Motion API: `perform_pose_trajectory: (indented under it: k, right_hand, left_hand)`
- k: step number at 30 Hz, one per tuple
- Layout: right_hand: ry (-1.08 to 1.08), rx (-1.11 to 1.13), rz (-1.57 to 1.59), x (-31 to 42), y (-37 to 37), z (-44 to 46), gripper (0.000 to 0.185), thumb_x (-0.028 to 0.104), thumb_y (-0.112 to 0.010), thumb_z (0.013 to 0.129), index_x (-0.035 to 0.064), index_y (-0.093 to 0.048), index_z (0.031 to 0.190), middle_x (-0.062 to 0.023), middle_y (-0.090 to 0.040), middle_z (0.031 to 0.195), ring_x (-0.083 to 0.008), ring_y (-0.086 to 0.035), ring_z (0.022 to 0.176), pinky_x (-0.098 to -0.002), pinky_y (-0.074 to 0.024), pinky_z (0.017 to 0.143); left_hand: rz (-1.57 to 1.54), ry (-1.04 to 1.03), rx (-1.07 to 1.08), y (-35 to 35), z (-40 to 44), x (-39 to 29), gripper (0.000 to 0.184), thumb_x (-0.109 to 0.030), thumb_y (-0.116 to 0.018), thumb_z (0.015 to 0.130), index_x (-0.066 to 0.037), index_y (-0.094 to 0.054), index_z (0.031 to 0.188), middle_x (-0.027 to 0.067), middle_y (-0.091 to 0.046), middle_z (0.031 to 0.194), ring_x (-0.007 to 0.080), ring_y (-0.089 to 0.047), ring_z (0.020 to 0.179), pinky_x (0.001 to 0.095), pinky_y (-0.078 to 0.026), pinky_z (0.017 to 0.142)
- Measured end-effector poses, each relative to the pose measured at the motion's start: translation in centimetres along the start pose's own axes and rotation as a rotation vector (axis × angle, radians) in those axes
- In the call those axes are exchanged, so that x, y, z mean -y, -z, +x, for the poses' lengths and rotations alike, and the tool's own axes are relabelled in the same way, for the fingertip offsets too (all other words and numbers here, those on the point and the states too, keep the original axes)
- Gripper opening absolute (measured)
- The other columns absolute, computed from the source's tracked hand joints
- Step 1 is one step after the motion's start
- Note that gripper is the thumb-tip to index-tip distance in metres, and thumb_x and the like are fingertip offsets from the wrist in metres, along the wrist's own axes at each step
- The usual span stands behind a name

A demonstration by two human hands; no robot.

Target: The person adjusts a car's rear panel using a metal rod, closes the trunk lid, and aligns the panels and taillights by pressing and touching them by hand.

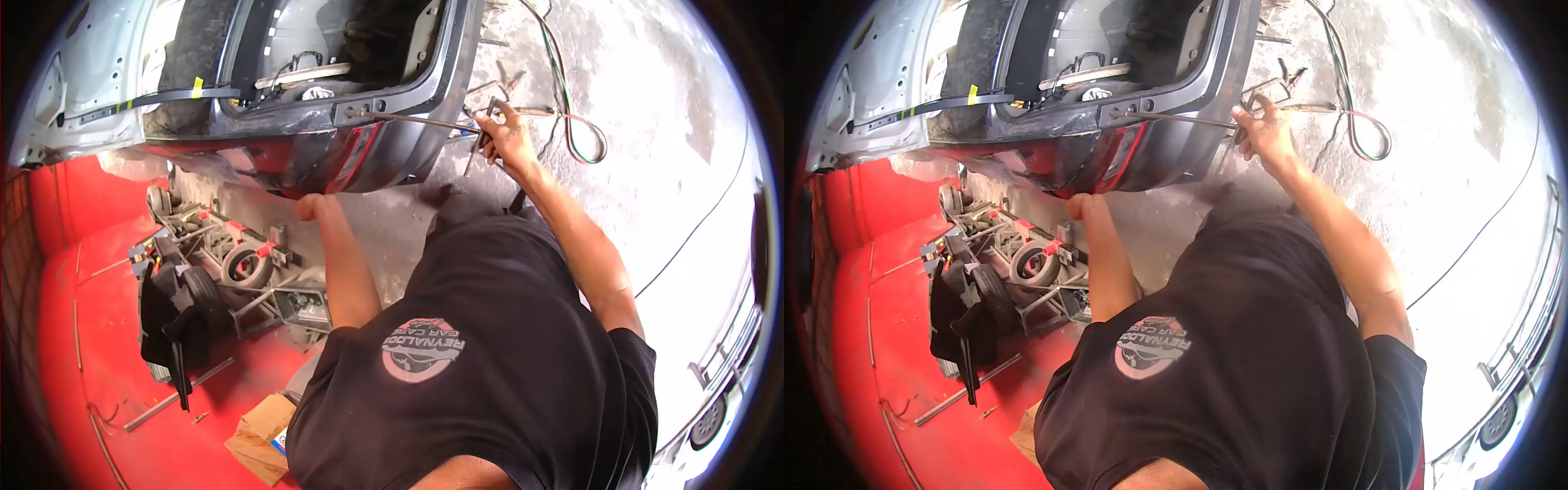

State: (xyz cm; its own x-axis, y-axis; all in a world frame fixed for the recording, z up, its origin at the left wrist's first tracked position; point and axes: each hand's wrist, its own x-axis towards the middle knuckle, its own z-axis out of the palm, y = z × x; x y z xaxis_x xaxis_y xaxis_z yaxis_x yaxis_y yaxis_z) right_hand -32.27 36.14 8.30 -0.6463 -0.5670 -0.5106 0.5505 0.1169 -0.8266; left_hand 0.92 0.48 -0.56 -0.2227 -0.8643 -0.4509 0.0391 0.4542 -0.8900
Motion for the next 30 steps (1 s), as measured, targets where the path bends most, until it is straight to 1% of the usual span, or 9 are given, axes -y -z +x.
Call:
perform_pose_trajectory:
  k: [2, 7, 10, 14, 17, 19, 23, 26, 30]
  right_hand:
    - [0.141, -0.149, -0.078, 0.9, -1.2, -0.9, 0.051, 0.018, -0.061, 0.092, -0.0052, -0.042, 0.133, -0.0101, -0.061, 0.061, -0.0164, -0.055, 0.042, -0.0298, -0.0450, 0.040]
    - [0.753, 0.024, -0.733, -0.9, 1.1, -0.5, 0.053, -0.001, -0.052, 0.083, -0.0036, -0.043, 0.135, -0.0178, -0.062, 0.073, -0.0324, -0.063, 0.072, -0.0409, -0.0511, 0.070]
    - [1.258, -0.003, -1.057, -0.5, 1.9, -0.5, 0.043, 0.001, -0.053, 0.084, -0.0072, -0.049, 0.126, -0.0171, -0.063, 0.077, -0.0313, -0.063, 0.073, -0.0414, -0.0511, 0.069]
    - [1.025, 0.207, -1.301, -1.1, 2.6, 0.6, 0.040, 0.005, -0.053, 0.085, -0.0055, -0.052, 0.124, -0.0172, -0.063, 0.074, -0.0307, -0.064, 0.074, -0.0393, -0.0513, 0.066]
    - [0.429, 0.209, -0.710, -0.5, 1.4, 0.4, 0.023, 0.020, -0.057, 0.093, -0.0013, -0.064, 0.093, -0.0143, -0.056, 0.066, -0.0277, -0.056, 0.062, -0.0371, -0.0451, 0.058]
    - [0.291, 0.146, -0.543, -0.4, 1.1, 1.0, 0.038, 0.026, -0.057, 0.096, -0.0030, -0.064, 0.073, -0.0118, -0.052, 0.062, -0.0214, -0.047, 0.055, -0.0332, -0.0399, 0.053]
    - [0.607, 0.055, -0.779, -0.8, 1.6, 0.9, 0.038, 0.033, -0.056, 0.095, -0.0030, -0.065, 0.084, -0.0161, -0.059, 0.062, -0.0260, -0.060, 0.060, -0.0378, -0.0486, 0.061]
    - [0.190, 0.044, -0.309, 0.4, 0.2, 0.1, 0.031, 0.024, -0.062, 0.091, -0.0061, -0.064, 0.094, -0.0144, -0.061, 0.062, -0.0211, -0.059, 0.050, -0.0330, -0.0479, 0.049]
    - [0.132, -0.034, -0.060, 0.5, -0.5, -0.3, 0.055, 0.020, -0.064, 0.089, -0.0123, -0.043, 0.128, -0.0132, -0.062, 0.060, -0.0177, -0.056, 0.043, -0.0287, -0.0448, 0.040]
  left_hand:
    - [-0.133, -0.025, 0.106, -0.2, 2.2, 0.5, 0.011, -0.008, -0.064, 0.077, -0.011, -0.068, 0.068, 0.0068, -0.060, 0.064, 0.0241, -0.059, 0.059, 0.0425, -0.042, 0.048]
    - [-0.068, -0.022, 0.081, -5.0, 7.9, -2.0, 0.017, -0.010, -0.063, 0.078, -0.015, -0.064, 0.062, 0.0001, -0.058, 0.063, 0.0174, -0.057, 0.060, 0.0375, -0.041, 0.048]
    - [-0.088, 0.006, 0.107, -4.8, 7.8, -2.2, 0.019, -0.012, -0.063, 0.079, -0.019, -0.063, 0.061, -0.0045, -0.055, 0.063, 0.0129, -0.056, 0.059, 0.0335, -0.040, 0.048]
    - [-0.167, 0.062, 0.144, -3.8, 7.2, -2.0, 0.018, -0.012, -0.063, 0.078, -0.019, -0.063, 0.061, -0.0049, -0.055, 0.063, 0.0124, -0.056, 0.059, 0.0331, -0.040, 0.048]
    - [-0.221, 0.108, 0.167, -3.6, 7.0, -2.2, 0.018, -0.012, -0.063, 0.078, -0.020, -0.063, 0.062, -0.0052, -0.056, 0.063, 0.0121, -0.056, 0.059, 0.0328, -0.041, 0.048]
    - [-0.259, 0.134, 0.181, -3.3, 7.0, -2.2, 0.018, -0.012, -0.063, 0.078, -0.020, -0.063, 0.062, -0.0055, -0.056, 0.063, 0.0119, -0.056, 0.059, 0.0326, -0.041, 0.048]
    - [-0.328, 0.203, 0.212, -3.3, 7.0, -2.0, 0.018, -0.012, -0.063, 0.078, -0.020, -0.063, 0.063, -0.0059, -0.056, 0.063, 0.0114, -0.057, 0.059, 0.0321, -0.041, 0.048]
    - [-0.391, 0.257, 0.235, -3.1, 7.1, -2.0, 0.017, -0.012, -0.063, 0.078, -0.021, -0.063, 0.063, -0.0062, -0.056, 0.063, 0.0111, -0.057, 0.059, 0.0318, -0.041, 0.048]
    - [-0.491, 0.348, 0.265, -2.9, 7.0, -2.0, 0.017, -0.012, -0.063, 0.078, -0.021, -0.063, 0.064, -0.0066, -0.056, 0.063, 0.0106, -0.058, 0.060, 0.0314, -0.041, 0.048]
